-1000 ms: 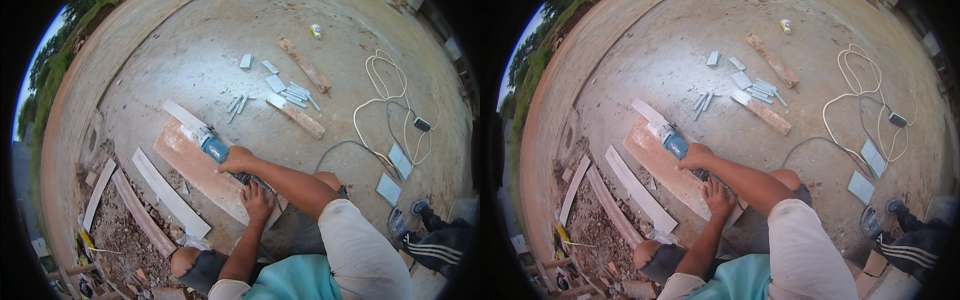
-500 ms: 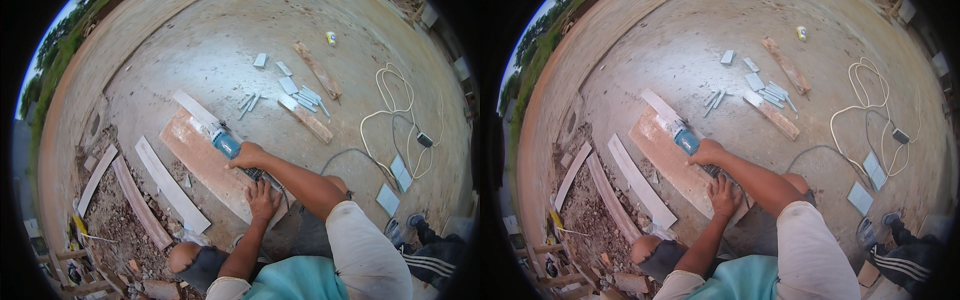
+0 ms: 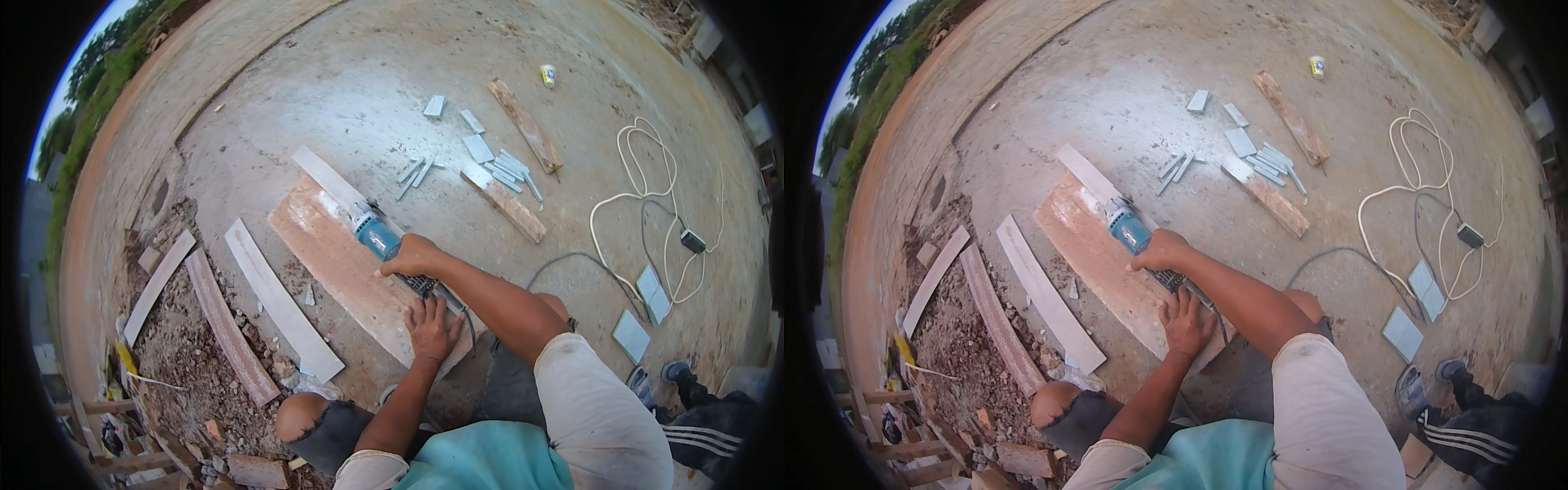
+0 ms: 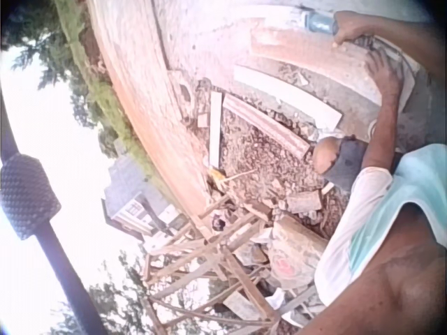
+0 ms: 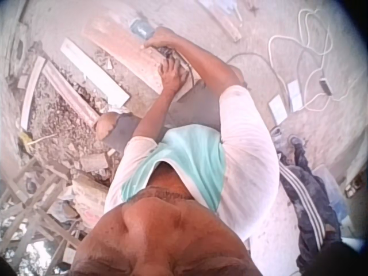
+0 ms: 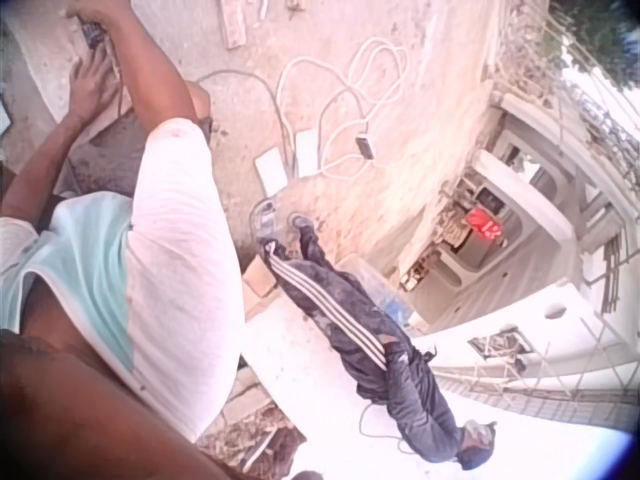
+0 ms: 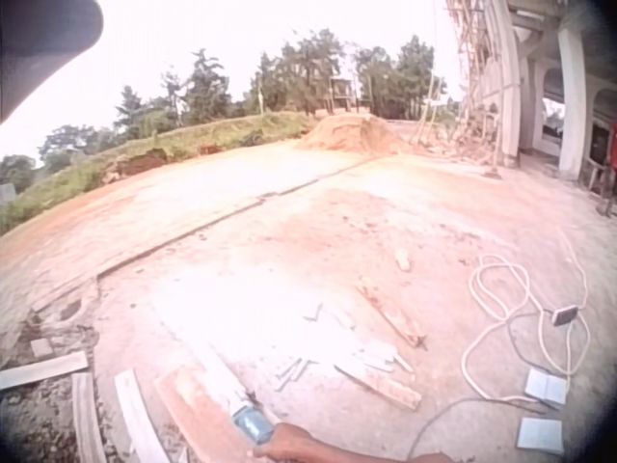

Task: The person uses a handheld grinder to cut a thin piece of stone or tile while holding it against a larger stone block for support.

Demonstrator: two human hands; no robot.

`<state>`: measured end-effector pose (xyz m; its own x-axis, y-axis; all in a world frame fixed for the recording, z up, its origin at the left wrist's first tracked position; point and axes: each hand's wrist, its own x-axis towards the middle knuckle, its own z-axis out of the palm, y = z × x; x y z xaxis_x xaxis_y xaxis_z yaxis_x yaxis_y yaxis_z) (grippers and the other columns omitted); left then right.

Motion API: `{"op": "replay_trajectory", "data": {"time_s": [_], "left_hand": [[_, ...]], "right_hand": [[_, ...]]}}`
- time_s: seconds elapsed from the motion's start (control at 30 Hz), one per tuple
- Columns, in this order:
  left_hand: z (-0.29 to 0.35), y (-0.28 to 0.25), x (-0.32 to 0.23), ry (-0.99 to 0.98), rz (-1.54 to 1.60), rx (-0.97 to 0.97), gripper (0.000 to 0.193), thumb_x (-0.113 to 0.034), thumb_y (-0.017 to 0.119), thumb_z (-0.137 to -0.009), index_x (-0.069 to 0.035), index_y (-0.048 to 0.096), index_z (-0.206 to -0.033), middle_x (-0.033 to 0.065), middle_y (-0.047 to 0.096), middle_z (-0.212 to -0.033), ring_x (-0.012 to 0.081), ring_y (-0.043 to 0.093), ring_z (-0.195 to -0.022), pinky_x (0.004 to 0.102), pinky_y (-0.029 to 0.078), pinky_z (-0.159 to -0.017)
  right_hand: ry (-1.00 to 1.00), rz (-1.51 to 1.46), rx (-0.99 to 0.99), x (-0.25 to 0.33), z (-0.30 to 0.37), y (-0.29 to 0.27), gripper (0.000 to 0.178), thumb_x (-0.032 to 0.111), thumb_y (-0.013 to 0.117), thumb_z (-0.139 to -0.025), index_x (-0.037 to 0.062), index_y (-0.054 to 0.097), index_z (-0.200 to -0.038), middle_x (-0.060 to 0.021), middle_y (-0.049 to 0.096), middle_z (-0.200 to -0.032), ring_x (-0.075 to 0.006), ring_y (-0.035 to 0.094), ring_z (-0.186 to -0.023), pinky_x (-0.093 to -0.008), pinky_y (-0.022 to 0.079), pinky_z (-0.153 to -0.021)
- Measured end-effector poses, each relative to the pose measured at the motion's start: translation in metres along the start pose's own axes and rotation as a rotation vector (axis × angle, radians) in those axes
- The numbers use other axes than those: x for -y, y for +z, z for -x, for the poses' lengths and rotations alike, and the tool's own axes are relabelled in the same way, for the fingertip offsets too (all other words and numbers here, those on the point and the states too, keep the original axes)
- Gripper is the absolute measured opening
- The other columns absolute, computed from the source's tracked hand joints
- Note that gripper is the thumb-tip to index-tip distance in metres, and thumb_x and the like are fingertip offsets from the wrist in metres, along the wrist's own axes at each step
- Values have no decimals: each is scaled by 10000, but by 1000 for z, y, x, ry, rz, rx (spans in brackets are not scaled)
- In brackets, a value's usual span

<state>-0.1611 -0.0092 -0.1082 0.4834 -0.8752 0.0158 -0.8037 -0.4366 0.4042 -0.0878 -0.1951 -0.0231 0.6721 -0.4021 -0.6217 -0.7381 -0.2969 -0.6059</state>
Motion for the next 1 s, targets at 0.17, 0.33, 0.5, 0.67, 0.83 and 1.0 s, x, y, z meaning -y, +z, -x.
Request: {"op": "replay_trajectory", "data": {"time_s": [0.17, 0.33, 0.5, 0.67, 0.83, 1.0], "left_hand": [[0, -2, 0, 11, 5, -17, 619, -375, 721, -767, -77, 544, -1281, 191, 417, -1466, 385, 371, -1340, 575, 201, -1106], [0, -2, -1, 5, 31, -23, 605, -376, 719, -774, -78, 553, -1274, 186, 428, -1459, 380, 372, -1338, 569, 206, -1107], [-1, -4, -1, 7, 21, -17, 610, -381, 715, -786, -79, 546, -1289, 180, 445, -1442, 382, 375, -1335, 573, 210, -1101], [-1, -6, -3, 9, 33, -18, 616, -386, 714, -792, -77, 542, -1297, 172, 467, -1419, 385, 375, -1335, 578, 214, -1095], [-1, -6, -3, 15, 31, -39, 604, -401, 708, -802, -75, 552, -1286, 164, 499, -1388, 379, 377, -1335, 583, 215, -1093], [-1, -5, -2, 16, 24, -42, 591, -405, 706, -802, -70, 564, -1268, 157, 520, -1362, 379, 390, -1325, 586, 213, -1096]], "right_hand": [[-35, -36, 50, 0, -2, -3, 972, 581, 818, -543, -200, 593, -1076, -319, 649, -1045, -363, 677, -934, -357, 526, -774], [-27, -29, 27, 0, 0, -1, 961, 570, 819, -541, -198, 596, -1075, -320, 648, -1044, -364, 676, -938, -357, 526, -775], [-35, -22, 18, -1, 2, -1, 947, 557, 818, -544, -197, 597, -1072, -319, 649, -1040, -366, 675, -932, -357, 526, -775], [-14, -2, 35, -2, 3, 0, 924, 563, 820, -544, -177, 618, -1058, -293, 664, -1048, -349, 682, -949, -350, 528, -797], [2, 16, 24, -2, 5, 1, 914, 569, 821, -545, -168, 627, -1050, -281, 672, -1042, -343, 686, -952, -349, 533, -800], [9, 6, 29, -2, 9, 0, 910, 564, 825, -552, -167, 626, -1056, -288, 669, -1045, -342, 685, -959, -348, 533, -805]]}}
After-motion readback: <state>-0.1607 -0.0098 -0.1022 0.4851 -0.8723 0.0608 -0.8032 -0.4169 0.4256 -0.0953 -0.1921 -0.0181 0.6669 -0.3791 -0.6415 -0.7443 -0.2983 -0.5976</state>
